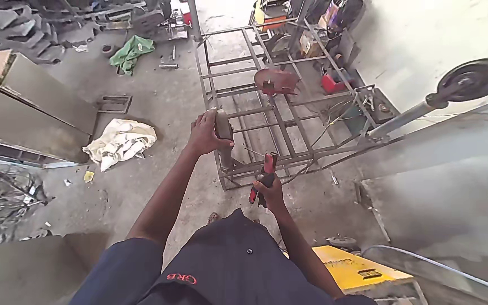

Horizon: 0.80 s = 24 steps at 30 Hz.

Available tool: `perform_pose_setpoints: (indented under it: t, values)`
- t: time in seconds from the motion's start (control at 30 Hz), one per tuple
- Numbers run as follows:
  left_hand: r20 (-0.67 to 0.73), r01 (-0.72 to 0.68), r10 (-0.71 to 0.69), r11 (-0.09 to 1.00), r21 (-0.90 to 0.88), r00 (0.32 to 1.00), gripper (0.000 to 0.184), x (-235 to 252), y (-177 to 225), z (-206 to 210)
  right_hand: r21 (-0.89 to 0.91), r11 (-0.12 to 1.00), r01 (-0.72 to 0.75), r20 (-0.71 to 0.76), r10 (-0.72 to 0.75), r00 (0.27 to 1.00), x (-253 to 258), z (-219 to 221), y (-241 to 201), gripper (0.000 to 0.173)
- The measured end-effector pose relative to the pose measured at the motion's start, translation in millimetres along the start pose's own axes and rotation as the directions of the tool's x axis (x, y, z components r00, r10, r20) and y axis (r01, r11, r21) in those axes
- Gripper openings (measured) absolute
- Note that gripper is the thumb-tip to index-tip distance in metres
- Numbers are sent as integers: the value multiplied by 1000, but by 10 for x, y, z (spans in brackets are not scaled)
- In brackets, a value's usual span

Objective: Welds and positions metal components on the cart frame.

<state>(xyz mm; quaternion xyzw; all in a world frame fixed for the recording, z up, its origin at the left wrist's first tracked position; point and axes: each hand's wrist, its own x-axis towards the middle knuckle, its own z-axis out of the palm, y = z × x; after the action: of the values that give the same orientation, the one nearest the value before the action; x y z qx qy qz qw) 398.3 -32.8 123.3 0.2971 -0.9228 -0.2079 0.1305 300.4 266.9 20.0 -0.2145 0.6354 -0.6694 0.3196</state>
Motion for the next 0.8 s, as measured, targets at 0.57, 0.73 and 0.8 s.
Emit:
perform_pose_setpoints:
  t: [0.57, 0.73, 0.8]
  values:
    - [45, 8, -9, 1000, 20, 999, 136, 35, 43, -23, -74, 997, -5, -2, 5, 1000, -18, 30, 15, 69]
    - [-20, 108, -108, 994, -2, 994, 142, 62, 180, 84, -48, 999, -18, -22, 17, 1000, -40, 0, 4, 71]
    - [-33, 128, -128, 992, 1, 991, 135, 66, 239, 93, -41, 999, -16, -22, 15, 1000, -35, -9, 11, 71]
